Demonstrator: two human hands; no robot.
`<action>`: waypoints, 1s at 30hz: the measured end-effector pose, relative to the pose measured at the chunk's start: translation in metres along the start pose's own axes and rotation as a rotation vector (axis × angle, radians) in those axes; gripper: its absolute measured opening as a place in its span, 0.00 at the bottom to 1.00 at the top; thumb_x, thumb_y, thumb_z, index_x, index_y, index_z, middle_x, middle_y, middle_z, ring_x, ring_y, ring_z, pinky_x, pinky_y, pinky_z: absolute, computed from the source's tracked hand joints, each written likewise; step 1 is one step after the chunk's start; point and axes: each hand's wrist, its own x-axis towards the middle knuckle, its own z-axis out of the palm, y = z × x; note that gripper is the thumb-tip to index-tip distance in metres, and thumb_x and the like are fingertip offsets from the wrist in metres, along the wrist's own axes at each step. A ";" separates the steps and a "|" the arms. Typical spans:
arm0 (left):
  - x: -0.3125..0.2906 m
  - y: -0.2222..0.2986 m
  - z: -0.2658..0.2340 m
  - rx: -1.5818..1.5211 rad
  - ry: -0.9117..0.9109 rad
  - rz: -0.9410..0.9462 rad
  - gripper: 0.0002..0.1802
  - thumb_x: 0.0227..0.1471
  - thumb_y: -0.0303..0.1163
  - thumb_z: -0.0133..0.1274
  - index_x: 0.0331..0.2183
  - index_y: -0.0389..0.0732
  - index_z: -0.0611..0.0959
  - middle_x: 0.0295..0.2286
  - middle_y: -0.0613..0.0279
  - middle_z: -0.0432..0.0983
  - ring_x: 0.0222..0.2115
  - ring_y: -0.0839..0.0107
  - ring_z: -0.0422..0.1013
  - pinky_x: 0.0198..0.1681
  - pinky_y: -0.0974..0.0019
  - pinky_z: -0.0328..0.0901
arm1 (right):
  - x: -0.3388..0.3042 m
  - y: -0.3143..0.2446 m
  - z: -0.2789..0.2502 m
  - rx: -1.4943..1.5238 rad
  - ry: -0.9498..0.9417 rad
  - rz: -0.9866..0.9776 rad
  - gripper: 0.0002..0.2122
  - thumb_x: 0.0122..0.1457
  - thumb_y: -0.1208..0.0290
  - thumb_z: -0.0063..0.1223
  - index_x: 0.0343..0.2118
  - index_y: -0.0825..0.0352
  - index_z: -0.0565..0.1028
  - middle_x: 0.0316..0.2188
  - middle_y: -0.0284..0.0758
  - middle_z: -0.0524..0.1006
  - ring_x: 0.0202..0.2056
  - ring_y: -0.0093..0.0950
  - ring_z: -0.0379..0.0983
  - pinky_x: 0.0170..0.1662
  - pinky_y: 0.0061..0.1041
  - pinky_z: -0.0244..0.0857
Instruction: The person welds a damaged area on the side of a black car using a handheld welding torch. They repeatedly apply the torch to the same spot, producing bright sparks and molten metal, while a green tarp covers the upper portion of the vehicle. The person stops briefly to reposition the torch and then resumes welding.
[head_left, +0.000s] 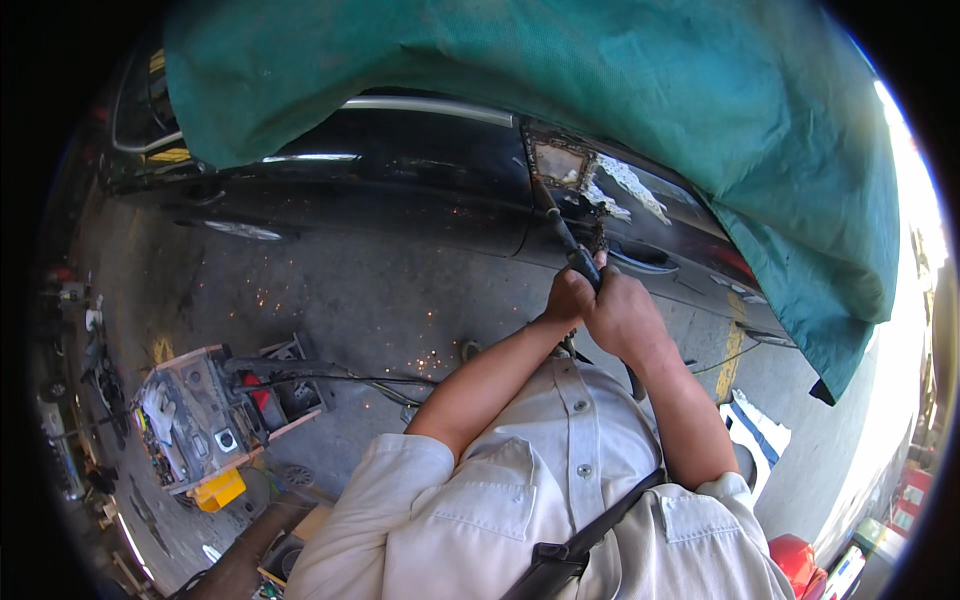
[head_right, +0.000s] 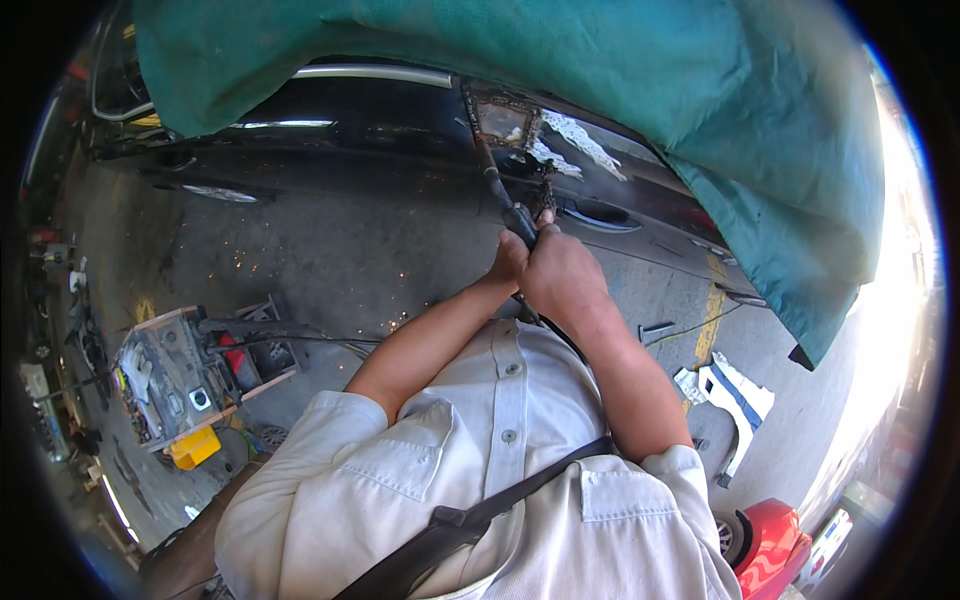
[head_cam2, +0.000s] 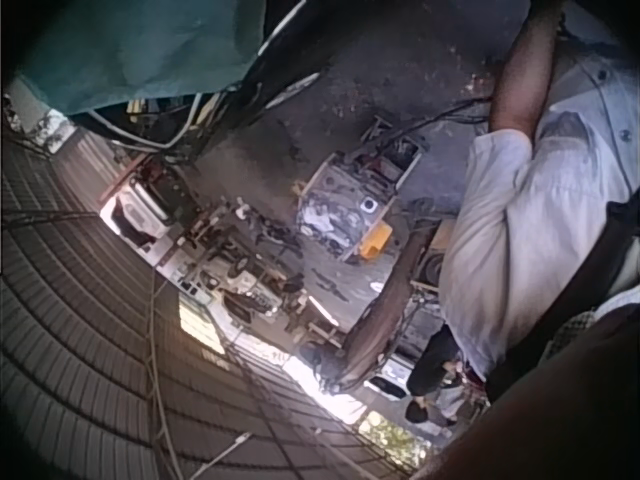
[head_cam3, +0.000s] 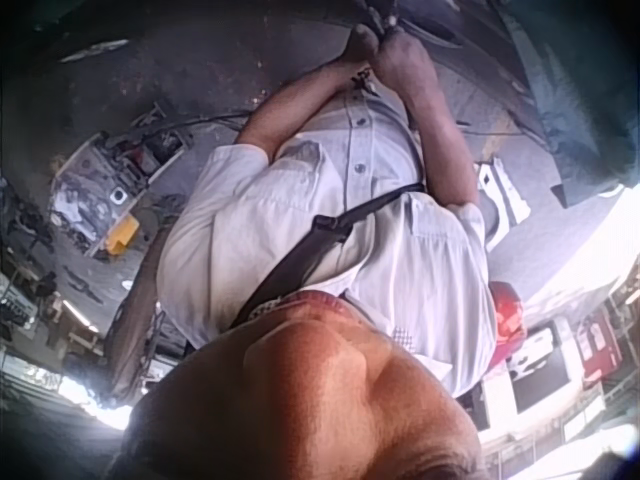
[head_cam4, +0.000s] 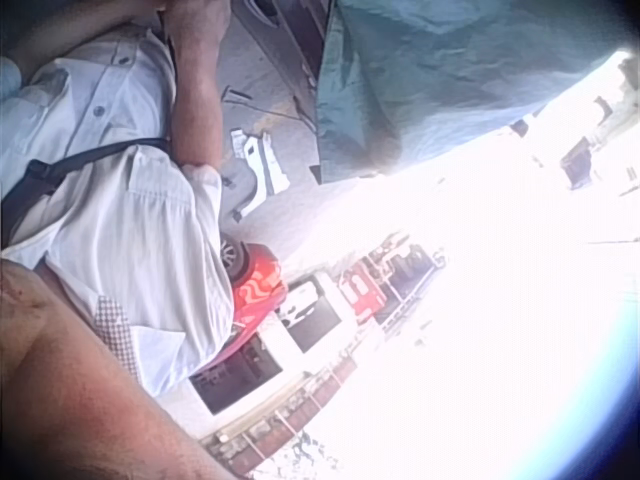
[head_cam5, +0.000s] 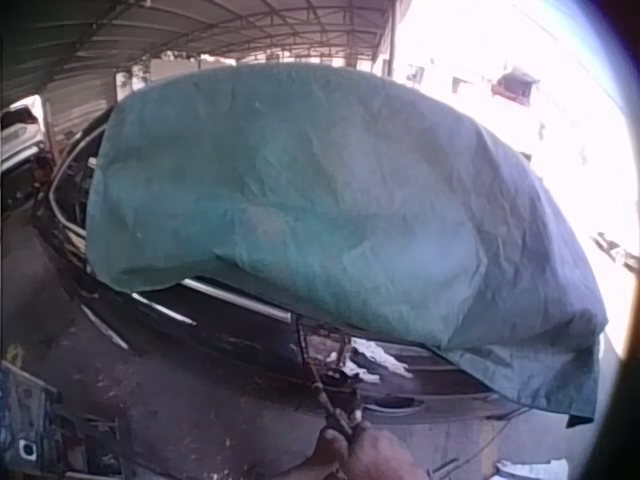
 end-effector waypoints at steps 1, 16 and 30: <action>0.002 0.000 -0.001 -0.161 -0.007 -0.042 0.14 0.63 0.40 0.55 0.44 0.42 0.77 0.34 0.55 0.75 0.38 0.55 0.75 0.41 0.60 0.67 | 0.000 -0.001 -0.001 -0.018 -0.009 0.006 0.33 0.68 0.43 0.45 0.39 0.81 0.78 0.31 0.62 0.79 0.40 0.59 0.78 0.46 0.51 0.71; 0.002 0.034 -0.002 -0.669 0.026 -0.101 0.17 0.67 0.44 0.51 0.40 0.38 0.77 0.32 0.63 0.71 0.33 0.69 0.68 0.42 0.67 0.64 | -0.002 0.006 0.003 0.021 0.010 -0.023 0.33 0.68 0.43 0.45 0.42 0.81 0.75 0.30 0.62 0.78 0.39 0.61 0.76 0.44 0.52 0.70; -0.006 0.092 -0.013 0.132 0.082 -0.257 0.22 0.67 0.49 0.48 0.43 0.39 0.82 0.31 0.55 0.80 0.34 0.59 0.78 0.41 0.57 0.70 | -0.022 0.037 -0.001 0.032 0.012 0.073 0.31 0.68 0.42 0.46 0.37 0.77 0.75 0.30 0.60 0.80 0.40 0.60 0.77 0.45 0.53 0.69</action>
